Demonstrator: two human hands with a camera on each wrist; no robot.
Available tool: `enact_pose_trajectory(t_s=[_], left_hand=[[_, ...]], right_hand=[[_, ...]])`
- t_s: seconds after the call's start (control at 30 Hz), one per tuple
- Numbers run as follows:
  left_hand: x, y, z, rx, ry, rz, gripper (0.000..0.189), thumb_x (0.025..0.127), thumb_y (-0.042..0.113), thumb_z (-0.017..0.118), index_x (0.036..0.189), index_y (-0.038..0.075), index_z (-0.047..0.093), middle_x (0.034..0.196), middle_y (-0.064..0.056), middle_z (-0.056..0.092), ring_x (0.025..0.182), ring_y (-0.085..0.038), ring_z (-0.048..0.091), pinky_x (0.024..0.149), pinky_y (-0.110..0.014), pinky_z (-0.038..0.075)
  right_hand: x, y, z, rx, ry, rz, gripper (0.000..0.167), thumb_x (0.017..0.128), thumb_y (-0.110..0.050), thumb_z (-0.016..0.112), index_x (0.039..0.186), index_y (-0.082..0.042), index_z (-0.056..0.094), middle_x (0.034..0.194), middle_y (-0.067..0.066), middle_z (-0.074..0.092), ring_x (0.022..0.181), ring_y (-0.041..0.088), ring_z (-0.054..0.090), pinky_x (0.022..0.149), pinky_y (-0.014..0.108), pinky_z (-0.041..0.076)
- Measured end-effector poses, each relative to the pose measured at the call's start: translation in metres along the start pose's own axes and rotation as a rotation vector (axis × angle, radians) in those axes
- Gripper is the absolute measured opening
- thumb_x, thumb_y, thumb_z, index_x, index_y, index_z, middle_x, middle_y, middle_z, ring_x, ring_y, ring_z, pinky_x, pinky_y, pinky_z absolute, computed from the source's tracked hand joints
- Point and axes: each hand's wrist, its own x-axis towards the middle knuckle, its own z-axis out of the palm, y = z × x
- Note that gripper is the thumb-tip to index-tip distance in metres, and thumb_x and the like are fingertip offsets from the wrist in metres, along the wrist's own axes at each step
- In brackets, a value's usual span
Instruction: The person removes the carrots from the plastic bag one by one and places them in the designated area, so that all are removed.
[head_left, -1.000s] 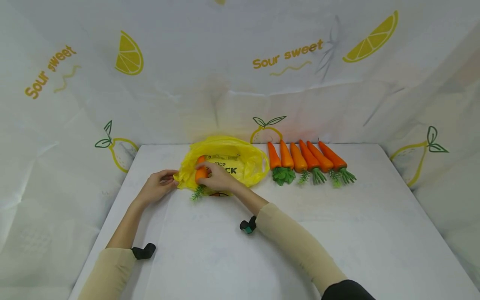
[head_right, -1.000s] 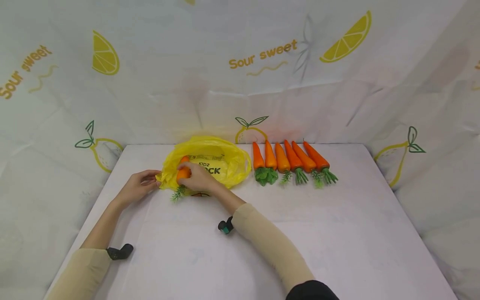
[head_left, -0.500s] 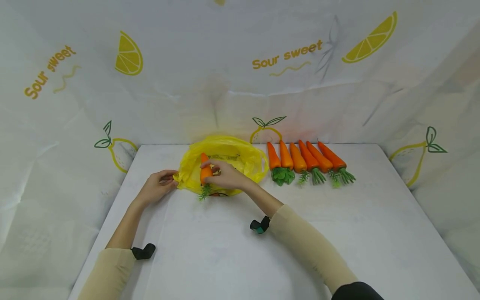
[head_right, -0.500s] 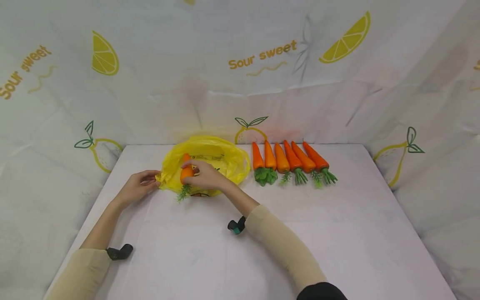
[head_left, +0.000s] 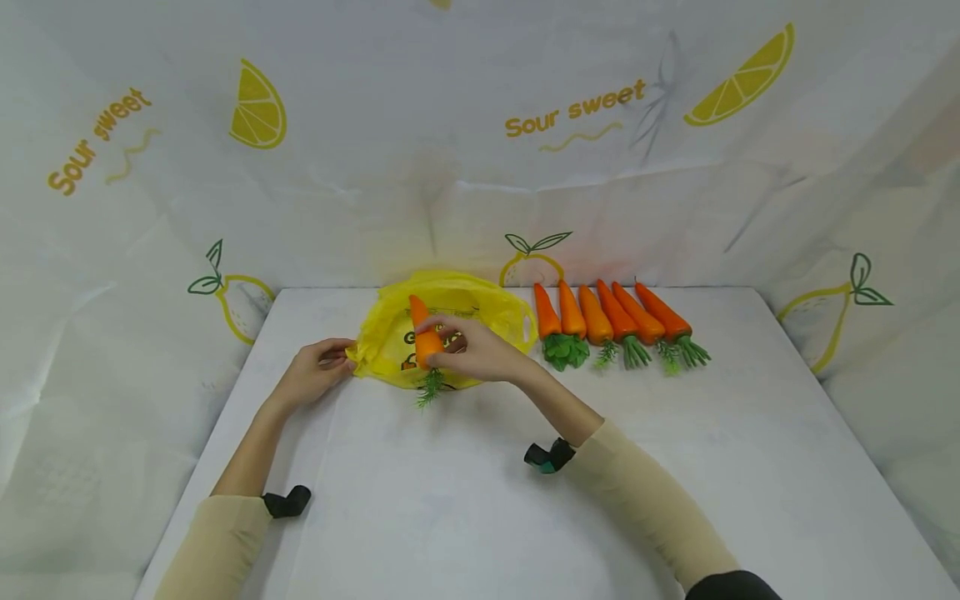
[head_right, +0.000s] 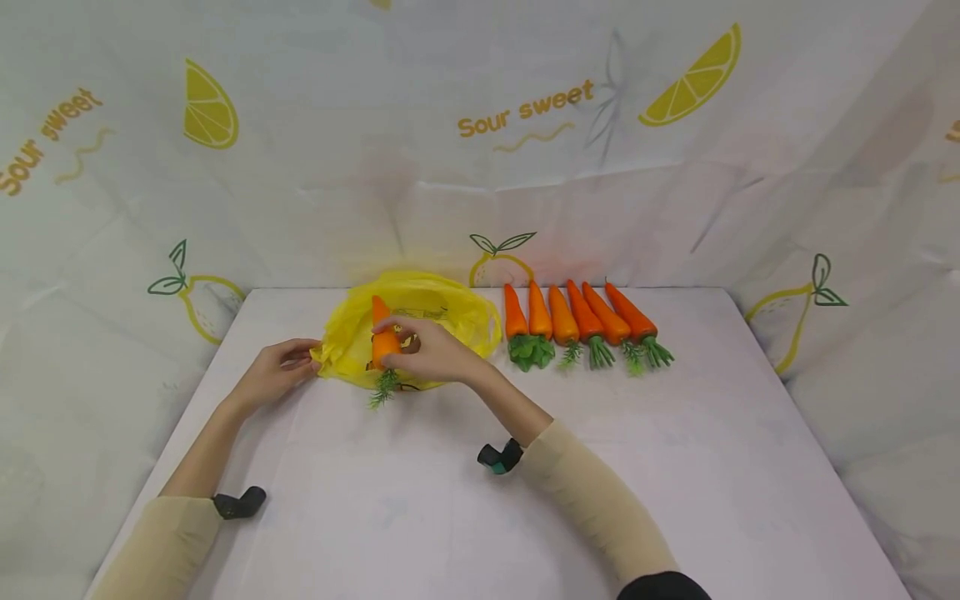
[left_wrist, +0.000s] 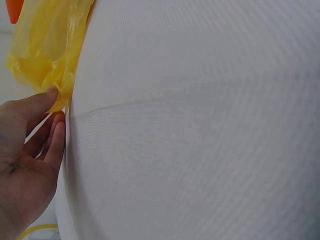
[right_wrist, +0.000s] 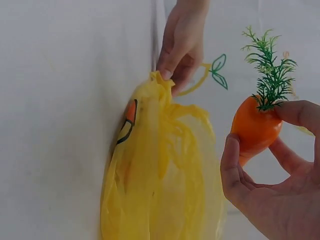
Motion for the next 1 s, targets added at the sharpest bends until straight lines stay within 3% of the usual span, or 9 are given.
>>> enact_pose_trajectory(t_s=[0.3, 0.63, 0.9, 1.0], left_hand=[[0.0, 0.0, 0.0, 0.004, 0.004, 0.016, 0.048, 0.105, 0.016, 0.072, 0.147, -0.005, 0.062, 0.144, -0.03, 0.066, 0.131, -0.042, 0.069, 0.11, -0.039, 0.062], [-0.001, 0.001, -0.001, -0.003, 0.0, 0.008, 0.049, 0.106, 0.017, 0.072, 0.148, -0.004, 0.061, 0.145, -0.031, 0.065, 0.132, -0.043, 0.069, 0.111, -0.043, 0.06], [0.0, -0.001, -0.001, 0.004, 0.0, 0.012, 0.048, 0.106, 0.016, 0.072, 0.148, -0.004, 0.062, 0.144, -0.031, 0.066, 0.131, -0.043, 0.069, 0.11, -0.041, 0.061], [0.0, -0.002, 0.0, -0.003, 0.0, 0.014, 0.048, 0.105, 0.016, 0.072, 0.148, -0.004, 0.062, 0.144, -0.03, 0.066, 0.131, -0.043, 0.069, 0.11, -0.039, 0.062]], right_hand=[[-0.032, 0.0, -0.029, 0.005, 0.063, 0.033, 0.042, 0.105, -0.022, 0.072, 0.146, -0.017, 0.062, 0.139, 0.012, 0.068, 0.111, 0.03, 0.074, 0.1, 0.044, 0.064], [-0.077, 0.018, -0.059, -0.017, 0.145, 0.09, 0.043, 0.105, -0.018, 0.073, 0.146, -0.015, 0.062, 0.138, 0.02, 0.067, 0.104, 0.029, 0.076, 0.097, 0.041, 0.065], [-0.106, 0.03, -0.079, -0.047, 0.187, 0.112, 0.046, 0.105, -0.016, 0.074, 0.149, -0.012, 0.061, 0.136, 0.02, 0.069, 0.104, 0.031, 0.074, 0.09, 0.025, 0.063], [-0.115, 0.034, -0.086, -0.052, 0.211, 0.131, 0.045, 0.105, -0.017, 0.073, 0.149, -0.012, 0.061, 0.141, 0.02, 0.067, 0.112, 0.034, 0.074, 0.092, 0.021, 0.062]])
